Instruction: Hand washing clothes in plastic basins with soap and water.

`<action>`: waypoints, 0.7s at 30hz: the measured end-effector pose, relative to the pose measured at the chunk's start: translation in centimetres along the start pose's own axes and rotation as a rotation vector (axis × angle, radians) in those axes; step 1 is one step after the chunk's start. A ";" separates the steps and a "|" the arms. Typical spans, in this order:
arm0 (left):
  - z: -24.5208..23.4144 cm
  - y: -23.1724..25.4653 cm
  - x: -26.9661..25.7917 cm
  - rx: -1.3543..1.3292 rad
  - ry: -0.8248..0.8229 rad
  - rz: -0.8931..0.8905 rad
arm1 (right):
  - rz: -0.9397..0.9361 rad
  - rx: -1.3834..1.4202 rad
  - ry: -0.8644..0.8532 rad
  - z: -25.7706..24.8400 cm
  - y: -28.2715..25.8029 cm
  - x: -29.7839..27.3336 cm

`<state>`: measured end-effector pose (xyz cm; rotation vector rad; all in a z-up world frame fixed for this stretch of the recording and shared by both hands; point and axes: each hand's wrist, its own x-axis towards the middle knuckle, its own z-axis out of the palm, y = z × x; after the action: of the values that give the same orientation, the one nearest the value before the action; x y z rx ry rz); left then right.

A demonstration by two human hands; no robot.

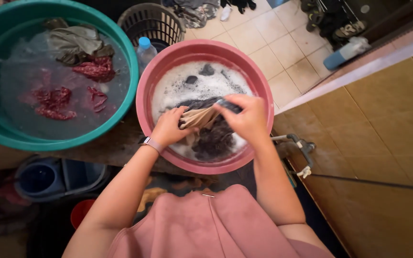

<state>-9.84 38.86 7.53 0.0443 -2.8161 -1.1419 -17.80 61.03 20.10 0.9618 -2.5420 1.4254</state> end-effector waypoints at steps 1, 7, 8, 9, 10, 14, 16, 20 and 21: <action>-0.3 0.0 0.2 0.008 -0.027 -0.031 | -0.001 -0.001 0.037 -0.8 0.5 0.3; -1.3 0.7 0.5 0.002 -0.032 -0.140 | 0.067 -0.146 0.168 -1.5 7.5 -0.8; -1.0 0.7 0.4 -0.012 0.037 -0.115 | 0.091 -0.237 0.192 -1.2 9.4 -1.4; -0.3 0.8 0.2 -0.013 0.038 -0.117 | 0.091 -0.237 0.190 -0.7 10.2 -1.9; 0.4 0.9 -0.1 0.062 0.155 -0.079 | 0.073 -0.424 0.205 -0.3 11.1 -2.4; 3.3 -1.0 0.3 0.238 0.172 -0.113 | 0.113 -0.699 0.147 3.8 15.9 -4.4; 4.2 -1.7 0.1 0.199 0.039 -0.119 | 0.253 -0.497 -0.118 6.6 15.7 -5.3; 5.3 -2.8 -0.2 0.178 -0.157 -0.069 | -0.120 -0.210 -0.411 10.9 16.4 -7.8; 5.9 -3.5 -0.1 0.180 -0.154 -0.071 | -0.124 -0.208 -0.411 11.7 17.5 -8.1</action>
<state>-10.45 40.51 0.88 0.0743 -3.0700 -0.9382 -18.25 62.28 -2.43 1.4702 -2.7688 0.9875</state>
